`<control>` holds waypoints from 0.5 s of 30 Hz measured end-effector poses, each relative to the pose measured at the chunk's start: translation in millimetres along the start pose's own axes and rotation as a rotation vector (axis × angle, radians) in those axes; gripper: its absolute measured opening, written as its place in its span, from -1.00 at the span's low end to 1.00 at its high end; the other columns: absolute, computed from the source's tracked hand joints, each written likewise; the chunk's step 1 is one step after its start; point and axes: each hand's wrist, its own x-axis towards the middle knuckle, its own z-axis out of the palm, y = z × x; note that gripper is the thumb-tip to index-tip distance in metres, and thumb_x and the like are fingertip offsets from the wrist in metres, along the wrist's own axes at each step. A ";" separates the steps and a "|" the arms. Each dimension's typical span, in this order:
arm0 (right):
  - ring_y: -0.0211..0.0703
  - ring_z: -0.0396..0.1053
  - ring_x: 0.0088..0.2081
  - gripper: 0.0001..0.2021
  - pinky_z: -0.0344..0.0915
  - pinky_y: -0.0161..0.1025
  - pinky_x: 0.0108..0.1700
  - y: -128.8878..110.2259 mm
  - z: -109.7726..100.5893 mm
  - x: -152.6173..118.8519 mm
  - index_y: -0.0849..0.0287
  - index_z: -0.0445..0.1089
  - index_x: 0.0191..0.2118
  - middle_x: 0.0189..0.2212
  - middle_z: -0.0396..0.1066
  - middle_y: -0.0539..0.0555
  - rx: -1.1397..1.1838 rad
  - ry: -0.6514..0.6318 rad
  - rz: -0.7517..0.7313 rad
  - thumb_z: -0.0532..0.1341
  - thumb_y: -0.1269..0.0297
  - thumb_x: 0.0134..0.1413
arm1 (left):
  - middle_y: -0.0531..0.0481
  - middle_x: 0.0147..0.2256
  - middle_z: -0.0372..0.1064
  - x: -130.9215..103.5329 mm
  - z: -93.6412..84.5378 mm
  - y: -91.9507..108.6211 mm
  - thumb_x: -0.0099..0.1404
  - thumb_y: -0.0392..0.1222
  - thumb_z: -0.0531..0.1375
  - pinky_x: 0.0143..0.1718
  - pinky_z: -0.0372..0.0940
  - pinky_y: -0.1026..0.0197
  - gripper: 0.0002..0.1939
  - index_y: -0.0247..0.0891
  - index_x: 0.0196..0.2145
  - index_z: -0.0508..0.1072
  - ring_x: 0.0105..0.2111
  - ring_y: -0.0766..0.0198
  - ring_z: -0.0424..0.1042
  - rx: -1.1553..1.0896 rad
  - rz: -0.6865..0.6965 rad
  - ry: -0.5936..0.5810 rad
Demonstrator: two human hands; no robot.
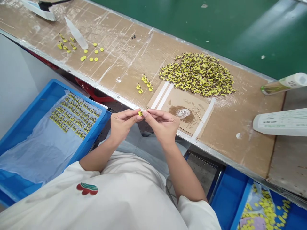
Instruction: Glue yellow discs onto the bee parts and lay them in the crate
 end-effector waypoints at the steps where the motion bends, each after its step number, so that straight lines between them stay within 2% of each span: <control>1: -0.25 0.47 -0.54 -0.81 0.48 -0.33 -0.47 -0.7 0.5 -0.1 0.14 0.55 -0.38 -0.51 0.53 0.00 0.005 -0.009 0.010 0.46 0.24 -0.20 | 0.00 -0.28 0.56 -0.5 -1.4 0.4 0.01 -0.18 0.41 -0.08 0.39 0.17 -0.77 -0.13 -0.30 0.63 -0.26 0.26 0.50 0.034 0.029 -0.002; 5: -0.24 0.47 -0.55 -0.79 0.49 -0.32 -0.47 -0.7 1.4 1.1 0.17 0.55 -0.38 -0.51 0.53 0.00 0.009 -0.030 0.043 0.46 0.22 -0.20 | 0.03 -0.29 0.56 -2.2 -3.3 1.4 0.05 -0.18 0.39 -0.13 0.39 0.23 -0.81 -0.07 -0.30 0.63 -0.28 0.29 0.49 0.114 0.101 0.007; 11: -0.28 0.45 -0.57 -0.82 0.47 -0.35 -0.50 2.3 1.6 4.5 0.16 0.55 -0.38 -0.53 0.52 -0.01 0.066 -0.027 0.059 0.46 0.27 -0.19 | 0.04 -0.31 0.55 -2.8 3.5 -0.7 0.07 -0.20 0.37 -0.16 0.37 0.26 -0.81 -0.08 -0.28 0.63 -0.30 0.32 0.48 0.054 0.139 0.028; 15: -0.29 0.45 -0.57 -0.82 0.47 -0.36 -0.49 3.3 3.2 5.7 0.17 0.55 -0.39 -0.54 0.52 -0.02 0.077 -0.017 0.079 0.47 0.27 -0.20 | 0.02 -0.34 0.55 1.5 2.3 -8.4 0.07 -0.25 0.38 -0.24 0.37 0.29 -0.77 -0.10 -0.25 0.62 -0.34 0.35 0.48 0.072 0.238 0.017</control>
